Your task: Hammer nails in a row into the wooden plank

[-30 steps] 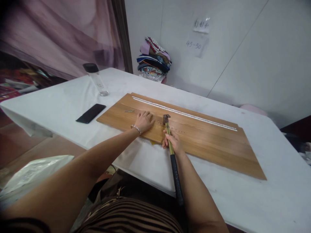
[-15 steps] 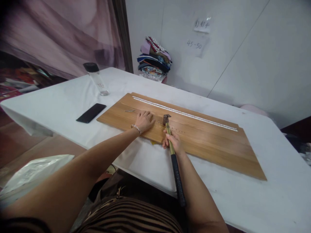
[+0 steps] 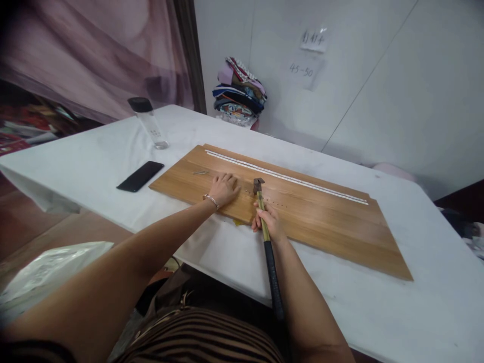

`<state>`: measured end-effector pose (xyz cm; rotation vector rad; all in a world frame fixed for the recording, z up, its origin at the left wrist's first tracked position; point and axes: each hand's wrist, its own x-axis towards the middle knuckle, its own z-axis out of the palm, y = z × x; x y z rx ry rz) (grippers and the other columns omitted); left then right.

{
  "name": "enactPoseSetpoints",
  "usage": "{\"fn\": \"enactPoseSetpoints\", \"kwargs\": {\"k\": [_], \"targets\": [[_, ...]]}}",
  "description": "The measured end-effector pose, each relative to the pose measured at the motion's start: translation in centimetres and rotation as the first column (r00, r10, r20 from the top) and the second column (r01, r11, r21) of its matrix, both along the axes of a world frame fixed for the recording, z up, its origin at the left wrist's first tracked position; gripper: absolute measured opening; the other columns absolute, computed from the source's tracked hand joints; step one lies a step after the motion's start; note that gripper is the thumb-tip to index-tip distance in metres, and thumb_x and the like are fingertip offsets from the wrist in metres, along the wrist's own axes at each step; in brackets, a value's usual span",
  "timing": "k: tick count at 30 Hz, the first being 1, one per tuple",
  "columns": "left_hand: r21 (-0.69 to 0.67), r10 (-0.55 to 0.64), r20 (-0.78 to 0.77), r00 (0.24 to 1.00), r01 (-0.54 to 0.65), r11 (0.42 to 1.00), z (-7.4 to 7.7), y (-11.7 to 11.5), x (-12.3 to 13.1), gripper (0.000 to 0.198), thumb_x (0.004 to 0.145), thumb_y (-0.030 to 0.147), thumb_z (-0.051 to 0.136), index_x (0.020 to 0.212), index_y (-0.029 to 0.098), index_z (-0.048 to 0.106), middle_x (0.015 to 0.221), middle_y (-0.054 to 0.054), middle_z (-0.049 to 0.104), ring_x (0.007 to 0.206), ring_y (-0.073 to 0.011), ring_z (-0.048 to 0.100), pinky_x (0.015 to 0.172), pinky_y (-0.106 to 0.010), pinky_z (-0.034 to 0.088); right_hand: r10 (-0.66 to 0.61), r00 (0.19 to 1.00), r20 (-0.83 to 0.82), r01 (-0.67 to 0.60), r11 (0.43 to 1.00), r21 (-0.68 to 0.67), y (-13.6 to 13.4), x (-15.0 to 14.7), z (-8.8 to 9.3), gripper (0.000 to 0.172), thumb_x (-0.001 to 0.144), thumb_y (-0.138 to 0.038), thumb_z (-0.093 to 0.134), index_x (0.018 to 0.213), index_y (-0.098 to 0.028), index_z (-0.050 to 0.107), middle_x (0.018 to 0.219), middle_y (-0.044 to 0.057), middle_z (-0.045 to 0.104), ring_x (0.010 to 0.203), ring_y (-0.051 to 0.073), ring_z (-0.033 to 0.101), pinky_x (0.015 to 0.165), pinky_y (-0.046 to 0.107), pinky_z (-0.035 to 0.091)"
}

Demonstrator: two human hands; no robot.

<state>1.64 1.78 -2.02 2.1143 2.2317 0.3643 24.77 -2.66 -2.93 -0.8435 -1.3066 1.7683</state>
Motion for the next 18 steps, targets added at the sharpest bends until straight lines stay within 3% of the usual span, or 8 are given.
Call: {"fn": "enactPoseSetpoints", "kwargs": {"k": [18], "targets": [[0.011,0.009,0.017,1.000,-0.009,1.000,0.23,-0.20,0.12,0.038,0.105,0.041,0.050,0.128,0.023,0.075,0.151,-0.015,0.065,0.145,-0.0345,0.051,0.119,-0.052,0.038,-0.016,1.000,-0.015,0.015,1.000,-0.012,-0.19,-0.08,0.29,0.046,0.077,-0.052,0.078,0.109,-0.023,0.063,0.048,-0.011,0.052,0.044,0.018,0.062,0.044,0.028,0.048]]}}
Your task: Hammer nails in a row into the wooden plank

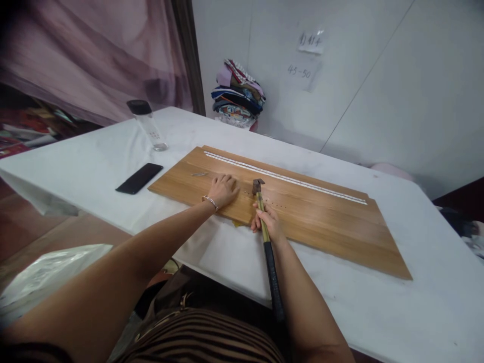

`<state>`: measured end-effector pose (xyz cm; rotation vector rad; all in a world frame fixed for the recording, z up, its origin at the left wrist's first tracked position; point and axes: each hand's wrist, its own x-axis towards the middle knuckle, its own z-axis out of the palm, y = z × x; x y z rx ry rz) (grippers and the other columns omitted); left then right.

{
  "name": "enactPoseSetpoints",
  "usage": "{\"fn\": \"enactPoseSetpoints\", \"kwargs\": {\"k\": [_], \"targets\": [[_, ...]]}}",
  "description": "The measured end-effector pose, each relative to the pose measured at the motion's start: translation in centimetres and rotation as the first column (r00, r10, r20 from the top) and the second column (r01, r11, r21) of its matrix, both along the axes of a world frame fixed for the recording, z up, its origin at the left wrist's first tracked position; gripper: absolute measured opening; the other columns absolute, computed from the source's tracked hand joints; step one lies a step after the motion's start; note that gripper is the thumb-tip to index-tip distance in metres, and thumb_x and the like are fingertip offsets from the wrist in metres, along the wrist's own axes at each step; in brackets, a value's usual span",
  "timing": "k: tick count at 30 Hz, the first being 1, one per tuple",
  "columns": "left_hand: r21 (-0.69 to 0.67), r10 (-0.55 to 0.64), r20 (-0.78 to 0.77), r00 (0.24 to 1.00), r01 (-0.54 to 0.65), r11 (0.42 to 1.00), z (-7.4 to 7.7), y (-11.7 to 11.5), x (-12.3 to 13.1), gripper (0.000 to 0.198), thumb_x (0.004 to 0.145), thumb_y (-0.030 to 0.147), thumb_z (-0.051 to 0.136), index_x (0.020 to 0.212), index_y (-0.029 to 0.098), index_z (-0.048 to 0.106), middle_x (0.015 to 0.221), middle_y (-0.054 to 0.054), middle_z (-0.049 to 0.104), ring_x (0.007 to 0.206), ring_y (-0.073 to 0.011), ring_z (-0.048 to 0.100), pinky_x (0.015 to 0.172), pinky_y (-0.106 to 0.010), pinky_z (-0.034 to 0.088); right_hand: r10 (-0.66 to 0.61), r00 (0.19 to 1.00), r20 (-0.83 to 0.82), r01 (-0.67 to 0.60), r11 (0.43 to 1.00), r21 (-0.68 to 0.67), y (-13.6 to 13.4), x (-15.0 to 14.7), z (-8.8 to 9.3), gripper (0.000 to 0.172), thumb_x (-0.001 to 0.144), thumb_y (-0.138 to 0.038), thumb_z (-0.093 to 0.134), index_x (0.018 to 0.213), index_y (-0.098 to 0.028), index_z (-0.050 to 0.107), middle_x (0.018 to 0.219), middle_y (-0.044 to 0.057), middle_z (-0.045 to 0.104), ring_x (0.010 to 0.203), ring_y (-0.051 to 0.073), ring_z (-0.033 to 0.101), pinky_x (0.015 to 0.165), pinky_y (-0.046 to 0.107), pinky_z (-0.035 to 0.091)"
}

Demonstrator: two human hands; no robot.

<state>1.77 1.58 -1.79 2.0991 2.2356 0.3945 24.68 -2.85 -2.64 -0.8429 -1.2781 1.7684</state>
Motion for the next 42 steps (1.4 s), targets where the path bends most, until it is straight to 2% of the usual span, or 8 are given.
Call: {"fn": "enactPoseSetpoints", "kwargs": {"k": [7,22,31,42], "targets": [[0.001,-0.009,-0.002,1.000,0.009,1.000,-0.05,0.05,-0.03,0.038,0.104,0.042,0.051,0.129,0.025,0.075,0.148,-0.014,0.067,0.145,-0.0342,0.051,0.120,-0.053,0.037,0.020,1.000,0.011,-0.020,1.000,0.004,0.23,0.16,-0.40,0.045,0.079,-0.052,0.076,0.110,-0.022,0.063,0.049,-0.011,0.050,0.046,0.019,0.063,0.044,0.028,0.049],[0.004,-0.003,0.004,1.000,0.003,1.000,0.11,-0.07,0.03,0.037,0.104,0.041,0.052,0.127,0.023,0.075,0.146,-0.016,0.067,0.143,-0.0352,0.051,0.119,-0.053,0.038,0.012,1.000,-0.001,-0.012,1.000,0.018,0.18,0.19,-0.43,0.045,0.081,-0.051,0.076,0.112,-0.022,0.062,0.050,-0.011,0.052,0.047,0.018,0.063,0.045,0.028,0.049],[-0.006,-0.004,-0.003,1.000,0.004,1.000,0.11,-0.04,0.00,0.037,0.105,0.041,0.050,0.127,0.023,0.075,0.149,-0.015,0.066,0.144,-0.0347,0.051,0.120,-0.053,0.038,0.012,1.000,0.008,-0.012,1.000,0.011,0.18,0.13,-0.11,0.046,0.079,-0.052,0.077,0.111,-0.023,0.061,0.049,-0.011,0.053,0.046,0.018,0.063,0.046,0.028,0.050],[-0.003,0.003,0.011,1.000,-0.003,1.000,0.12,-0.09,0.07,0.037,0.105,0.040,0.053,0.130,0.023,0.074,0.151,-0.015,0.065,0.145,-0.0345,0.050,0.121,-0.052,0.036,0.005,1.000,0.010,-0.005,1.000,0.008,0.16,0.20,-0.65,0.047,0.080,-0.053,0.077,0.112,-0.022,0.062,0.050,-0.011,0.051,0.047,0.018,0.063,0.045,0.027,0.049]]}}
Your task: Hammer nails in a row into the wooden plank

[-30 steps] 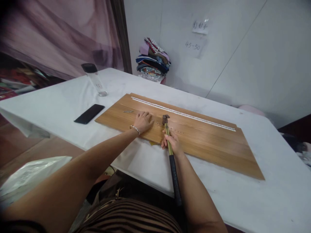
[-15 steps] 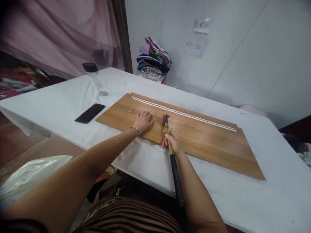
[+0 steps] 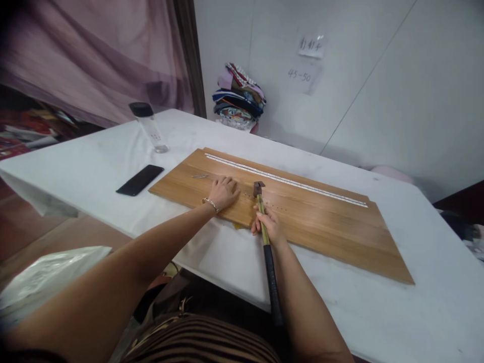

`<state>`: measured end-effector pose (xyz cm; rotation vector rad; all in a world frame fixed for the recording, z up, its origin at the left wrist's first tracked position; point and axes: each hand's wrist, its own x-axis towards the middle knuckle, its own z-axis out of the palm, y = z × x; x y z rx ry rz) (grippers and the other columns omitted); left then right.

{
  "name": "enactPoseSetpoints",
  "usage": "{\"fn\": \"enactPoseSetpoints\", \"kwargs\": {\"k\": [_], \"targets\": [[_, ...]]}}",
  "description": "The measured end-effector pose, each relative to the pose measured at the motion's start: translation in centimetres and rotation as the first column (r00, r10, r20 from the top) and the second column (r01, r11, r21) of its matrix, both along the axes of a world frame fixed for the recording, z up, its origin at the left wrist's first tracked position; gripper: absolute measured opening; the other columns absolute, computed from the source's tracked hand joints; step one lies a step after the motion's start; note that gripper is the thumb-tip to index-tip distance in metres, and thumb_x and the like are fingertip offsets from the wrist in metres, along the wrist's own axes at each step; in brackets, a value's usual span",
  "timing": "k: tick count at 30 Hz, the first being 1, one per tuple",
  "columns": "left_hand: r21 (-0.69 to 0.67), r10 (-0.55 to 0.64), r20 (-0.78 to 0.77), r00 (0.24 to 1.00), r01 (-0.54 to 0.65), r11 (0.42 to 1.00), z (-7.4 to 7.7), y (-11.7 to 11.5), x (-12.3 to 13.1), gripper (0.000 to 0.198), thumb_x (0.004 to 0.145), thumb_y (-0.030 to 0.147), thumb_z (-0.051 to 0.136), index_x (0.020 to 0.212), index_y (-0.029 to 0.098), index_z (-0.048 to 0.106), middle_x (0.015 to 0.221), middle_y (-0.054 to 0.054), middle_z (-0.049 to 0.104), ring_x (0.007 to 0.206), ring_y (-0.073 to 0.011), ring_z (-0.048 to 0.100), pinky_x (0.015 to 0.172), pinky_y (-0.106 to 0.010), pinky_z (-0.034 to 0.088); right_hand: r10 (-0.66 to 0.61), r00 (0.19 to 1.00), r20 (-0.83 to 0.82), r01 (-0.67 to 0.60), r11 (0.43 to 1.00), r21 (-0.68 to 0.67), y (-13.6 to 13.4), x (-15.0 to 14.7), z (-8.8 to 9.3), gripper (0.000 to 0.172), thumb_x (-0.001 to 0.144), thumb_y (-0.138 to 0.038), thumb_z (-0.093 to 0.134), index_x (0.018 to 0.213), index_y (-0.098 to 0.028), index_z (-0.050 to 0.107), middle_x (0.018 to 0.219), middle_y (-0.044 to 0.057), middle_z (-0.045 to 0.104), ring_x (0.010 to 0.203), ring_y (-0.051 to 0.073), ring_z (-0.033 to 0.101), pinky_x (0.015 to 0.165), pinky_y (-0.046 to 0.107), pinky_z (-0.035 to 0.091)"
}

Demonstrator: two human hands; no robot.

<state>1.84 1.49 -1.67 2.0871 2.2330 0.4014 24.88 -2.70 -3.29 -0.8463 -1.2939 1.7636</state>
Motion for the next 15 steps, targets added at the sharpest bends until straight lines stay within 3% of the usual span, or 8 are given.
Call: {"fn": "enactPoseSetpoints", "kwargs": {"k": [15], "targets": [[-0.003,-0.005,-0.003,1.000,0.005,1.000,0.07,-0.09,-0.10,0.035,0.105,0.038,0.053,0.129,0.022,0.074,0.150,-0.015,0.066,0.144,-0.0346,0.051,0.119,-0.052,0.037,0.011,1.000,0.001,-0.011,1.000,-0.003,-0.14,-0.14,0.27,0.044,0.081,-0.051,0.075,0.111,-0.021,0.062,0.051,-0.011,0.053,0.047,0.018,0.063,0.046,0.027,0.048]]}}
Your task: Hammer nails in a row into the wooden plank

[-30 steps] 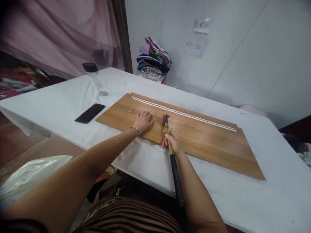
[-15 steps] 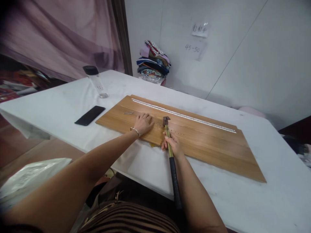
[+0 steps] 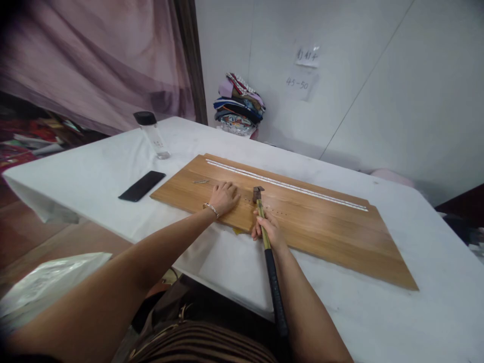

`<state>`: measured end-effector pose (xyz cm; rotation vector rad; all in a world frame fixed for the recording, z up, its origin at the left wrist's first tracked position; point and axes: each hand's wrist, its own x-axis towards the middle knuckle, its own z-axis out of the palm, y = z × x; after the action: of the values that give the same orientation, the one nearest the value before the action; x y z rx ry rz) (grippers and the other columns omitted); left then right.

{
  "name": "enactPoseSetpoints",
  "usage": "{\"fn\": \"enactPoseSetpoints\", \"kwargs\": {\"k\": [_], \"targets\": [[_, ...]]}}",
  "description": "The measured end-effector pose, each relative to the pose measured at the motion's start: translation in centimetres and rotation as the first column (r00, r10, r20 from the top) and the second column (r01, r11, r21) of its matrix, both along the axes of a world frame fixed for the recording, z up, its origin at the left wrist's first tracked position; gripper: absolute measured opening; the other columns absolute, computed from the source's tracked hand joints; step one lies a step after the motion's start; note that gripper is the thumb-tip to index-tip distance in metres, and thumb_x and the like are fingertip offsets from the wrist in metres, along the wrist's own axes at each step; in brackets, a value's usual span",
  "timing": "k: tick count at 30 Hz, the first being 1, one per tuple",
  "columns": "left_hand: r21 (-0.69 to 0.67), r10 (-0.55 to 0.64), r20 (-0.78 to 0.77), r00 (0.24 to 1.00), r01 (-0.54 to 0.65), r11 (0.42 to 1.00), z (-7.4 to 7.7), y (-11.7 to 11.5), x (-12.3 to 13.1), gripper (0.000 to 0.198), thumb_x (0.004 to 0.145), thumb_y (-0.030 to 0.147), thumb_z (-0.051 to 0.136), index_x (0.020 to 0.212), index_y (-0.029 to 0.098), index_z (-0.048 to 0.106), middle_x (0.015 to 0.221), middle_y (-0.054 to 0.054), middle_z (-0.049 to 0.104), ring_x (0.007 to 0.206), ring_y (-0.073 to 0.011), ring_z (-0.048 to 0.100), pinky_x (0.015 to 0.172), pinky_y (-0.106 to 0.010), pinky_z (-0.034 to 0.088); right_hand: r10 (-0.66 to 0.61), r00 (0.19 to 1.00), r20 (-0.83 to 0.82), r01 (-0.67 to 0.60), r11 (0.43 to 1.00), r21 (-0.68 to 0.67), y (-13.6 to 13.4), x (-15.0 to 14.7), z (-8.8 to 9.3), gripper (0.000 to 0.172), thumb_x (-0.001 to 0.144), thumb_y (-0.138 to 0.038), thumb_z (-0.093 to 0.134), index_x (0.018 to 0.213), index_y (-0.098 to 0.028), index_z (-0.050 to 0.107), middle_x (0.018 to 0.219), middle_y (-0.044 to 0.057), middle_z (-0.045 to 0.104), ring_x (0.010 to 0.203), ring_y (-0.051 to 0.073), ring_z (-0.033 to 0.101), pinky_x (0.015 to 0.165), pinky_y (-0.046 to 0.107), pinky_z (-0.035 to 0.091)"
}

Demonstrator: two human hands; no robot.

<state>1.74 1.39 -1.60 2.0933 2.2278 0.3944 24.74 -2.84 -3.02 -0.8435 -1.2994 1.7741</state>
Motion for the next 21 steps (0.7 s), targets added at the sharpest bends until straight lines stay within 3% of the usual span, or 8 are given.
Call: {"fn": "enactPoseSetpoints", "kwargs": {"k": [9,21], "targets": [[0.015,0.000,-0.006,1.000,0.000,1.000,-0.56,0.18,-0.13,0.033,0.105,0.039,0.054,0.125,0.023,0.075,0.143,-0.014,0.068,0.141,-0.0334,0.052,0.118,-0.052,0.038,0.000,1.000,-0.002,-0.001,1.000,-0.013,0.03,0.06,-0.23,0.045,0.080,-0.052,0.075,0.110,-0.022,0.062,0.050,-0.011,0.052,0.046,0.018,0.062,0.045,0.027,0.046],[-0.007,0.001,-0.020,1.000,-0.001,1.000,-0.12,-0.19,0.05,0.035,0.107,0.041,0.053,0.128,0.021,0.073,0.149,-0.015,0.066,0.144,-0.0327,0.052,0.121,-0.051,0.038,-0.002,1.000,-0.001,0.002,1.000,-0.018,0.18,0.07,-0.73,0.048,0.080,-0.054,0.076,0.113,-0.022,0.063,0.050,-0.010,0.051,0.047,0.020,0.062,0.045,0.029,0.049]]}}
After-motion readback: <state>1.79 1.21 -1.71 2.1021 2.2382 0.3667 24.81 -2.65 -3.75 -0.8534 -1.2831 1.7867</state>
